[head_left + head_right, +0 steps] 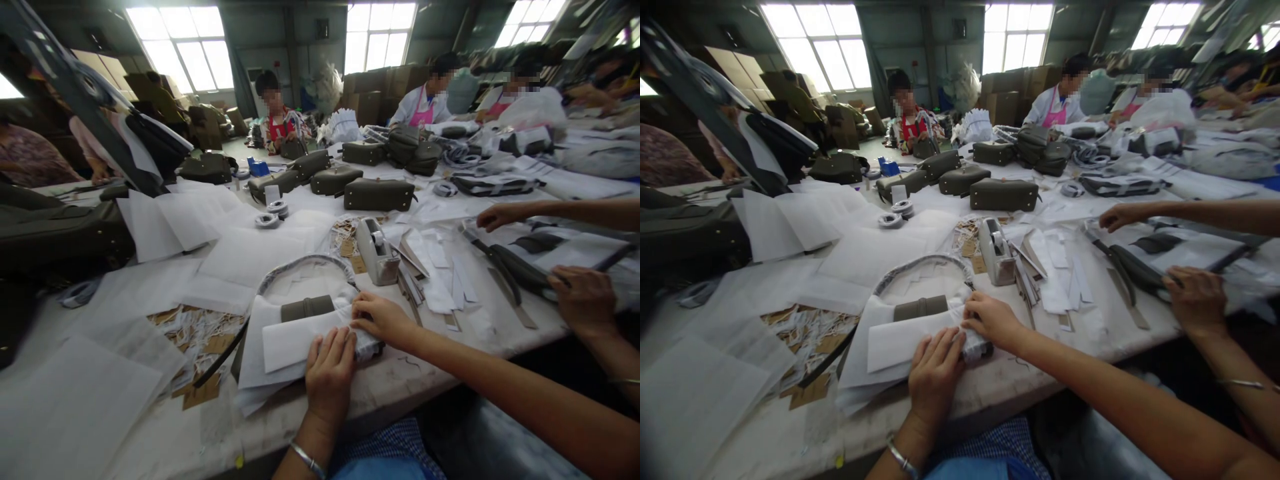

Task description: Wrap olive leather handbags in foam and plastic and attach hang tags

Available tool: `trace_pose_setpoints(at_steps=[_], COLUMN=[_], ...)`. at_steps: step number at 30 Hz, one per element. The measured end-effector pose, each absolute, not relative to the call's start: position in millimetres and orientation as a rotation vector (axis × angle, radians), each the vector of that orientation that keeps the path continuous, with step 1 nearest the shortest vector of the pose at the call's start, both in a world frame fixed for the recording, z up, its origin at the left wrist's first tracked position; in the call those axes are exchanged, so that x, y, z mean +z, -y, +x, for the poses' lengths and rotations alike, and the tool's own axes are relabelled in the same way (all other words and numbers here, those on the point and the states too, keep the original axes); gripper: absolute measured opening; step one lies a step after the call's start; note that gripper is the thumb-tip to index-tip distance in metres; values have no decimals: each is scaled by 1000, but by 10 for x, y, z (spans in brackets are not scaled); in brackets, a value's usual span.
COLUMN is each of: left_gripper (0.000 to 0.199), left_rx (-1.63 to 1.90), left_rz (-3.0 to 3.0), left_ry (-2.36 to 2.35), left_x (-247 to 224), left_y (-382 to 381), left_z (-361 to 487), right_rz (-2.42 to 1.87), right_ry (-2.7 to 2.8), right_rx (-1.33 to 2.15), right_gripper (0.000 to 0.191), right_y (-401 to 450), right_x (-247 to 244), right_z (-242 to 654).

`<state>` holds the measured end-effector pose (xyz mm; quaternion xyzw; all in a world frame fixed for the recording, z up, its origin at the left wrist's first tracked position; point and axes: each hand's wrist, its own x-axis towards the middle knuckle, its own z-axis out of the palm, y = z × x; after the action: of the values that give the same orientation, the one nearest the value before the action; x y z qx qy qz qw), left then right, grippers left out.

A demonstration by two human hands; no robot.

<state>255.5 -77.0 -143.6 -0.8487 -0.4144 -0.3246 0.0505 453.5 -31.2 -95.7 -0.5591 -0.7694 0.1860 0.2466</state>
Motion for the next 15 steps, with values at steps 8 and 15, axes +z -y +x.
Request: trace_pose_setpoints(at_steps=[8,15], left_gripper=[30,34], left_rx=[-1101,-1157], left_rz=[-2588,-2571], left_ry=[1316,1339], left_x=[-1431,-1498], left_y=[764,759], left_z=[2578,2588], right_rz=[-1614,-1720], right_ry=[1333,912], right_rx=[541,1173], right_gripper=[20,21], right_y=[-118,-874], right_x=[-460,-417], right_z=[5287,5696])
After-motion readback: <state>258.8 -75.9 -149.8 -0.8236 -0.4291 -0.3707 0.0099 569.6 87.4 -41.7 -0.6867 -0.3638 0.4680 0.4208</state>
